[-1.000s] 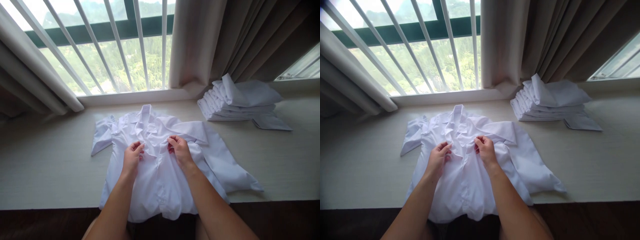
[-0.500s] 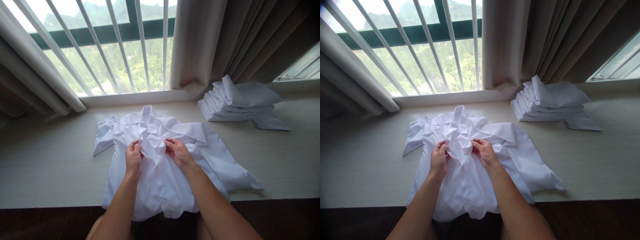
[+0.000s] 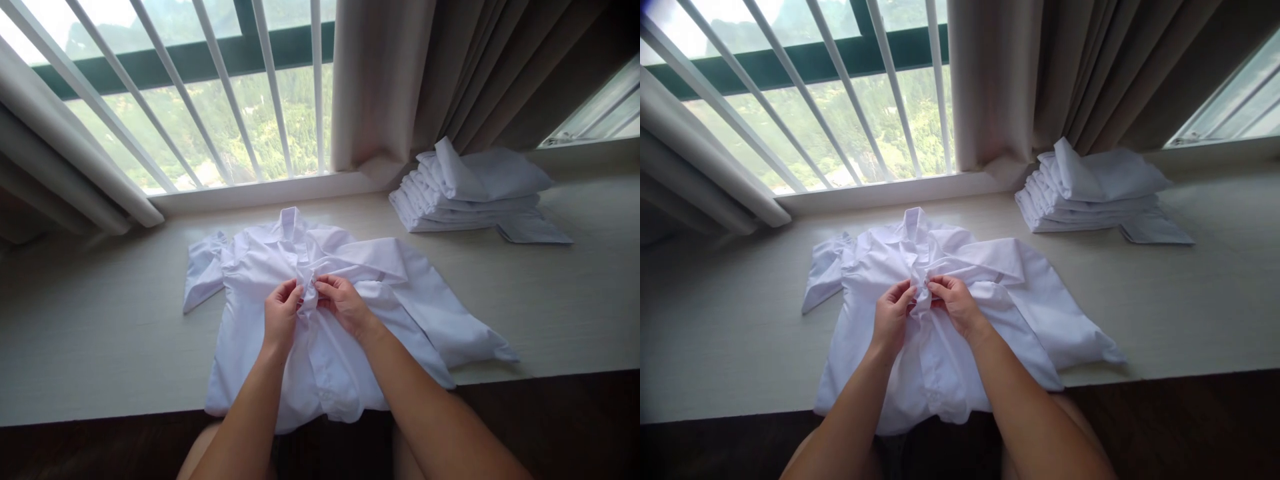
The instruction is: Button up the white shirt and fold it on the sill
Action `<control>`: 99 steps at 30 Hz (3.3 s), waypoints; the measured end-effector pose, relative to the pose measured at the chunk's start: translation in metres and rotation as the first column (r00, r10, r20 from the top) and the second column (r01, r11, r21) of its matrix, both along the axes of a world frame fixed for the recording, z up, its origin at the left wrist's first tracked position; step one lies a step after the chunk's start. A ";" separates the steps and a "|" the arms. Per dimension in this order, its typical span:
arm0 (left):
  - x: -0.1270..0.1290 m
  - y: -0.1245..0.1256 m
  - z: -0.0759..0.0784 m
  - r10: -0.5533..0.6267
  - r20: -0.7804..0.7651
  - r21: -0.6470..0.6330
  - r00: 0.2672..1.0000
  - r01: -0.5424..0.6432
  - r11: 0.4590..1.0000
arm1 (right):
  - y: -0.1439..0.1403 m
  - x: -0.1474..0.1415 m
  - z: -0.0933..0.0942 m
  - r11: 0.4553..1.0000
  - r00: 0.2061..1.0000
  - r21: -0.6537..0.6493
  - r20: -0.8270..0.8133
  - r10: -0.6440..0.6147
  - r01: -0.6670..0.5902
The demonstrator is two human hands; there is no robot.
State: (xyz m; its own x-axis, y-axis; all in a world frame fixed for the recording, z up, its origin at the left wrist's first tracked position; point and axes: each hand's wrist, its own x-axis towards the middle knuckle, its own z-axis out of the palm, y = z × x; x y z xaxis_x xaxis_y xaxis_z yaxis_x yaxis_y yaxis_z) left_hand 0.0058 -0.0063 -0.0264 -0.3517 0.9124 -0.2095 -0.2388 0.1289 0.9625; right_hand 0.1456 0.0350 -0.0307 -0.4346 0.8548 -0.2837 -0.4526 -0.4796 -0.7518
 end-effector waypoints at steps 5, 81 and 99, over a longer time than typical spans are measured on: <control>0.003 -0.001 -0.005 -0.038 0.014 -0.011 0.999 0.038 0.999 | 0.000 -0.005 -0.003 1.000 1.000 0.013 0.006 -0.010 0.010; -0.010 -0.007 0.010 0.037 -0.334 0.059 0.942 -0.018 0.998 | -0.007 -0.006 -0.011 0.905 0.918 0.425 0.365 -0.154 -0.017; -0.005 -0.008 0.004 0.020 -0.326 0.021 0.945 -0.014 1.000 | -0.010 -0.006 -0.009 0.895 0.908 0.445 0.382 -0.174 -0.016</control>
State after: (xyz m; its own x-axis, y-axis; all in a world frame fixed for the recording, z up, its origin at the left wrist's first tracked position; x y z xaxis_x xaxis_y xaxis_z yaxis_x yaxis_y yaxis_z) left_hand 0.0008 -0.0146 -0.0227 -0.4133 0.9083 -0.0638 0.0871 0.1091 0.9902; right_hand 0.1399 0.0248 -0.0400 -0.2893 0.9571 -0.0150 -0.0879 -0.0422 -0.9952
